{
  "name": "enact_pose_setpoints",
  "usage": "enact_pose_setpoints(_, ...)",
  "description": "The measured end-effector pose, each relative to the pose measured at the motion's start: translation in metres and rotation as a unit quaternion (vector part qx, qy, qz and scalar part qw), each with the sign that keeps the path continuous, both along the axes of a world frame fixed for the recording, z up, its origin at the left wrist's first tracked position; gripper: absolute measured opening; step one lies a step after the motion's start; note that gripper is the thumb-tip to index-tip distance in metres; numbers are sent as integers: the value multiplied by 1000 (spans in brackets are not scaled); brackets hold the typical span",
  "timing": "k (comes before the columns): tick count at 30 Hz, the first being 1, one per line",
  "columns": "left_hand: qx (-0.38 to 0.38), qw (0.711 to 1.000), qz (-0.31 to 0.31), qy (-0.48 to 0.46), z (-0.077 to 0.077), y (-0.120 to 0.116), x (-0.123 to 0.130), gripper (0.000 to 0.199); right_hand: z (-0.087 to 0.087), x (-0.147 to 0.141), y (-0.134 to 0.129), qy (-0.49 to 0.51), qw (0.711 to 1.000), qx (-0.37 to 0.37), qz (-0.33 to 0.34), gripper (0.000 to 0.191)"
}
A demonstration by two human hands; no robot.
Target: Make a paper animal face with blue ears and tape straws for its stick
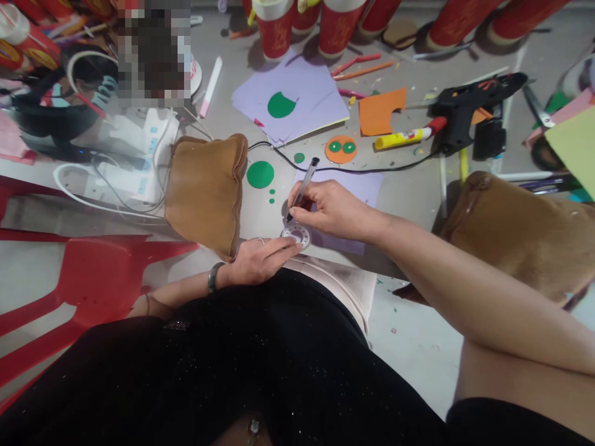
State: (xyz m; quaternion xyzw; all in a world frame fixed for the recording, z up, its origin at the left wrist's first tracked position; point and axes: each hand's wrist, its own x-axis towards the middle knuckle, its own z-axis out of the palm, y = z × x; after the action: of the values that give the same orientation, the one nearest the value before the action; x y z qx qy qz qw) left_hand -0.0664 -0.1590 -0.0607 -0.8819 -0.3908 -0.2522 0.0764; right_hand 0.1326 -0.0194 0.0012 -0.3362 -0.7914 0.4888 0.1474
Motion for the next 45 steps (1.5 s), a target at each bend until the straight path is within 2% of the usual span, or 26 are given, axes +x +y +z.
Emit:
enact_pose_setpoints(7, -24, 1000, -16, -4, -5, 0, -4, 35, -7, 9, -3, 6, 998, -7, -55, 13)
enact_pose_setpoints(13, -22, 999, -29, -18, -2, 2, -7, 35, -6, 19, -11, 5, 995, -5, -98, 10)
enact_pose_setpoints(24, 1, 999, -25, -39, 2, 3, -7, 29, -5, 37, -44, -3, 984, 17, -176, 12)
enact_pose_setpoints(32, -21, 999, -27, -22, 2, 2, -10, 29, -8, 47, -68, -16, 977, 55, -204, 14)
enact_pose_setpoints(41, -28, 999, -24, -24, 0, 1, -10, 30, -10, 47, -86, 4, 972, 23, -233, 12)
enact_pose_setpoints(45, -58, 998, -13, -10, -2, 0, -10, 33, -10, 48, -86, 32, 955, -22, -293, 12)
